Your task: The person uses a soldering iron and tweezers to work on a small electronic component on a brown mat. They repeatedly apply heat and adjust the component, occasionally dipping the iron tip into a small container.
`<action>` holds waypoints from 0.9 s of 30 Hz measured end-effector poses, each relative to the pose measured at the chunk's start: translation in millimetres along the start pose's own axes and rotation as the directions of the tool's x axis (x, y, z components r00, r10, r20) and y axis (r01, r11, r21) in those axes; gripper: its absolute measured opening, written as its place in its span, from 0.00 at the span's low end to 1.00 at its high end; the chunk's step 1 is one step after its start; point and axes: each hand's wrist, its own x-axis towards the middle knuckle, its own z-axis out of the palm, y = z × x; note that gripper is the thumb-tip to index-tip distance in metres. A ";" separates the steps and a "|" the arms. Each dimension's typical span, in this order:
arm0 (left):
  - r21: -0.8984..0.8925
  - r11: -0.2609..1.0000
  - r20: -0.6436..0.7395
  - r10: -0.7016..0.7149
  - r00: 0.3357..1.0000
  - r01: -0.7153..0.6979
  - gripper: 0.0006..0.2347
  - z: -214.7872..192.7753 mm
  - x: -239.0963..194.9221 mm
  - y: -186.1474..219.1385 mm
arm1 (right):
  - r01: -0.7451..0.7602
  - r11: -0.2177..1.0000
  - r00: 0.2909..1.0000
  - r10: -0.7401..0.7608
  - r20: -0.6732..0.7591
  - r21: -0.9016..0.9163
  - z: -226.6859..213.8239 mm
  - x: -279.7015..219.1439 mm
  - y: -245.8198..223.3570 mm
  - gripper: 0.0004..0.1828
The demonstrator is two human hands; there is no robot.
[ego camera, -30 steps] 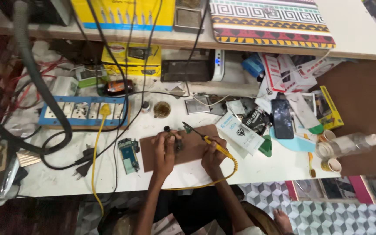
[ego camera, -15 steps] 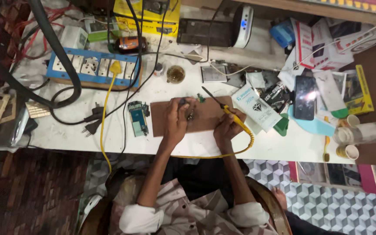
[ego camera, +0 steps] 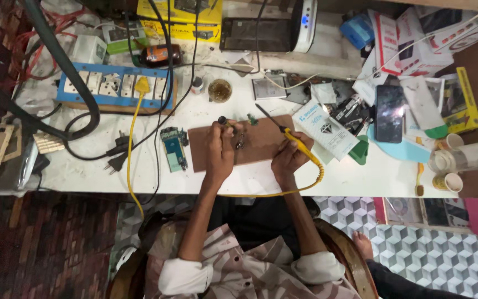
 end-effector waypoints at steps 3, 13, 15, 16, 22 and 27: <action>-0.094 0.994 0.086 0.060 0.994 -0.052 0.10 1.6 3.2 1.0 | -0.010 1.000 1.000 0.010 -0.005 -0.020 -0.9 4.3 -1.1 0.18; -0.383 0.907 0.189 -0.110 0.976 0.176 0.13 -3.1 6.3 -16.7 | -0.018 0.996 0.998 0.023 -0.060 0.084 -2.5 0.8 9.6 0.19; -0.327 0.936 0.228 -0.058 0.972 0.133 0.14 -0.9 4.4 -16.7 | -0.018 0.995 0.997 0.025 -0.068 0.099 -4.7 0.3 12.3 0.20; -0.295 0.950 0.241 -0.036 0.970 0.108 0.14 -1.4 3.0 -16.0 | -0.008 0.995 0.998 0.015 -0.068 0.103 -3.7 -0.6 13.8 0.19; -0.199 0.980 0.035 -0.024 0.999 0.031 0.16 0.2 3.7 -14.0 | 0.028 0.998 0.998 -0.024 -0.059 0.064 -4.0 -0.9 12.9 0.18; -0.282 0.959 -0.018 -0.019 1.000 0.013 0.16 -0.5 5.2 -17.4 | 0.023 0.998 0.999 -0.022 -0.027 0.066 -2.8 1.6 6.3 0.18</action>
